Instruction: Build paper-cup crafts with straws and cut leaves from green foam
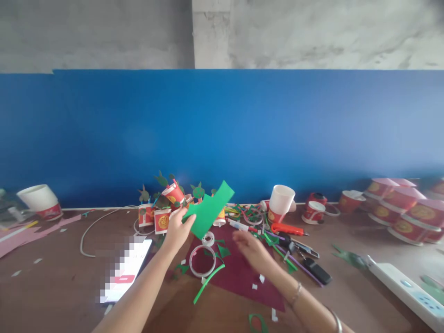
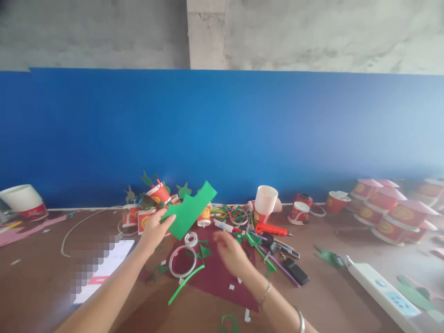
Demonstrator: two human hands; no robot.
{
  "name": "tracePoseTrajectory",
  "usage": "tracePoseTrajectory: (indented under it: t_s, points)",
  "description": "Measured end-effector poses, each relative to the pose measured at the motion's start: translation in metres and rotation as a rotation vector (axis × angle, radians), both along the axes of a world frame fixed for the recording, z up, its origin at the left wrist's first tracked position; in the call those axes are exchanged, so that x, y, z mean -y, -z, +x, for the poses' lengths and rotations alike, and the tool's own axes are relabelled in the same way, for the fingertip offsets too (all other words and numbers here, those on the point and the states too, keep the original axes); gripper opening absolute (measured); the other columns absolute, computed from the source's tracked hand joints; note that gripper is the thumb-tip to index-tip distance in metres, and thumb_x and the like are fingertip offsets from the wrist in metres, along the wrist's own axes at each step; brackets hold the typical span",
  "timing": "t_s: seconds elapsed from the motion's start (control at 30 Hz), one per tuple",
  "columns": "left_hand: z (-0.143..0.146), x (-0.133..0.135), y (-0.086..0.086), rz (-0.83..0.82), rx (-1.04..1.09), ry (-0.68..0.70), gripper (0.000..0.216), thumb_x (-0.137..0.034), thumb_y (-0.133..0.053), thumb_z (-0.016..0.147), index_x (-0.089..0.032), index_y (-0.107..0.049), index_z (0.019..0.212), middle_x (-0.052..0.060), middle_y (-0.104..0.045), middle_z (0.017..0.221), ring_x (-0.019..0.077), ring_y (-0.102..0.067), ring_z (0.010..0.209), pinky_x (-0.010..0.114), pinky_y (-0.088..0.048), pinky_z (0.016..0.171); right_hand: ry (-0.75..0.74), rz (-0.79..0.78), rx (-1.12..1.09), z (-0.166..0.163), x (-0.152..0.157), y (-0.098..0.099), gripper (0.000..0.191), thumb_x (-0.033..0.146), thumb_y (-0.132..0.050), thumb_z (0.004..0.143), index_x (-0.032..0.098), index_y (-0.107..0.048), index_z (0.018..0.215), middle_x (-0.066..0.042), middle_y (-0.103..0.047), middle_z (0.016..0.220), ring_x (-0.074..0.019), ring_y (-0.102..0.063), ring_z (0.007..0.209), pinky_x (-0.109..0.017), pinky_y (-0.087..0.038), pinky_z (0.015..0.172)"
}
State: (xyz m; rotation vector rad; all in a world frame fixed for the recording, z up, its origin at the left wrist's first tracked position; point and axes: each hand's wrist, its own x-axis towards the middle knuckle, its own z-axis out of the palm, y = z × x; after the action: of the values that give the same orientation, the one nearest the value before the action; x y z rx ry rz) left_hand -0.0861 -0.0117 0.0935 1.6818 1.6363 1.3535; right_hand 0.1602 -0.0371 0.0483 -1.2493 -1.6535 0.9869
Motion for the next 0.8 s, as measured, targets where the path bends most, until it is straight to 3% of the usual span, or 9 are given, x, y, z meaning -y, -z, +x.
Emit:
tracePoseTrajectory:
  t_s: [0.1, 0.2, 0.37, 0.47, 0.53, 0.6, 0.67, 0.8]
  points:
    - [-0.008, 0.015, -0.001, 0.081, 0.023, -0.086, 0.034, -0.045, -0.049, 0.081, -0.015, -0.059, 0.092, 0.008, -0.066, 0.086, 0.0242, -0.062, 0.082, 0.034, -0.049, 0.072, -0.397, 0.263, 0.452, -0.030, 0.025, 0.009, 0.043, 0.026, -0.059, 0.078, 0.025, -0.057, 0.121, -0.009, -0.051, 0.135, -0.0296, -0.039, 0.128, -0.049, -0.032, 0.105]
    - [-0.006, 0.034, 0.003, 0.201, -0.015, -0.091, 0.029, -0.041, -0.044, 0.087, -0.016, -0.058, 0.094, 0.005, -0.065, 0.083, 0.0191, -0.062, 0.073, 0.028, -0.049, 0.064, -0.457, 0.403, 0.688, -0.045, 0.036, 0.015, 0.033, 0.021, -0.057, 0.082, 0.019, -0.058, 0.115, -0.011, -0.041, 0.144, -0.0301, -0.027, 0.136, -0.050, -0.026, 0.109]
    - [-0.002, 0.060, 0.023, 0.446, -0.152, -0.077, 0.019, -0.021, -0.041, 0.092, -0.018, -0.057, 0.101, 0.007, -0.066, 0.091, 0.0186, -0.062, 0.086, 0.030, -0.049, 0.076, -0.409, 0.506, 0.793, -0.038, 0.025, 0.017, 0.013, 0.015, -0.053, 0.084, 0.016, -0.059, 0.096, -0.013, -0.047, 0.137, -0.0280, -0.033, 0.133, -0.045, -0.032, 0.107]
    - [-0.001, 0.069, 0.040, 0.714, -0.295, 0.113, 0.033, -0.007, -0.041, 0.088, -0.018, -0.052, 0.117, 0.010, -0.064, 0.105, 0.0200, -0.058, 0.100, 0.034, -0.046, 0.086, -0.341, 0.532, 0.810, -0.022, 0.018, 0.017, 0.013, 0.017, -0.051, 0.087, 0.017, -0.059, 0.097, -0.012, -0.056, 0.127, -0.0257, -0.042, 0.126, -0.041, -0.038, 0.101]
    - [0.002, 0.074, 0.048, 0.805, -0.417, 0.249, 0.038, -0.005, -0.041, 0.085, -0.017, -0.052, 0.119, 0.010, -0.064, 0.109, 0.0208, -0.055, 0.104, 0.036, -0.044, 0.088, -0.260, 0.562, 0.849, -0.010, 0.010, 0.020, 0.016, 0.018, -0.050, 0.088, 0.019, -0.060, 0.099, -0.010, -0.061, 0.120, -0.0239, -0.048, 0.119, -0.037, -0.040, 0.097]
    - [0.006, 0.077, 0.052, 0.838, -0.547, 0.339, 0.039, -0.005, -0.042, 0.084, -0.015, -0.053, 0.119, 0.010, -0.065, 0.110, 0.0206, -0.054, 0.104, 0.036, -0.042, 0.090, -0.171, 0.602, 0.927, 0.002, -0.003, 0.025, 0.023, 0.014, -0.049, 0.086, 0.022, -0.062, 0.103, -0.007, -0.060, 0.123, -0.0241, -0.049, 0.118, -0.037, -0.038, 0.097]
    - [0.011, 0.078, 0.053, 0.825, -0.644, 0.386, 0.038, -0.005, -0.042, 0.084, -0.015, -0.054, 0.119, 0.009, -0.065, 0.109, 0.0196, -0.054, 0.101, 0.035, -0.040, 0.091, -0.062, 0.563, 0.969, 0.013, -0.020, 0.030, 0.018, 0.016, -0.051, 0.086, 0.023, -0.067, 0.090, -0.006, -0.065, 0.116, -0.0239, -0.054, 0.112, -0.035, -0.040, 0.091]
    - [0.020, 0.077, 0.056, 0.725, -0.701, 0.366, 0.034, -0.007, -0.042, 0.085, -0.015, -0.057, 0.115, 0.007, -0.066, 0.100, 0.0185, -0.053, 0.090, 0.034, -0.038, 0.085, 0.123, 0.494, 1.006, 0.025, -0.042, 0.032, 0.020, 0.016, -0.050, 0.086, 0.024, -0.069, 0.089, -0.009, -0.067, 0.110, -0.0259, -0.053, 0.111, -0.042, -0.034, 0.094]
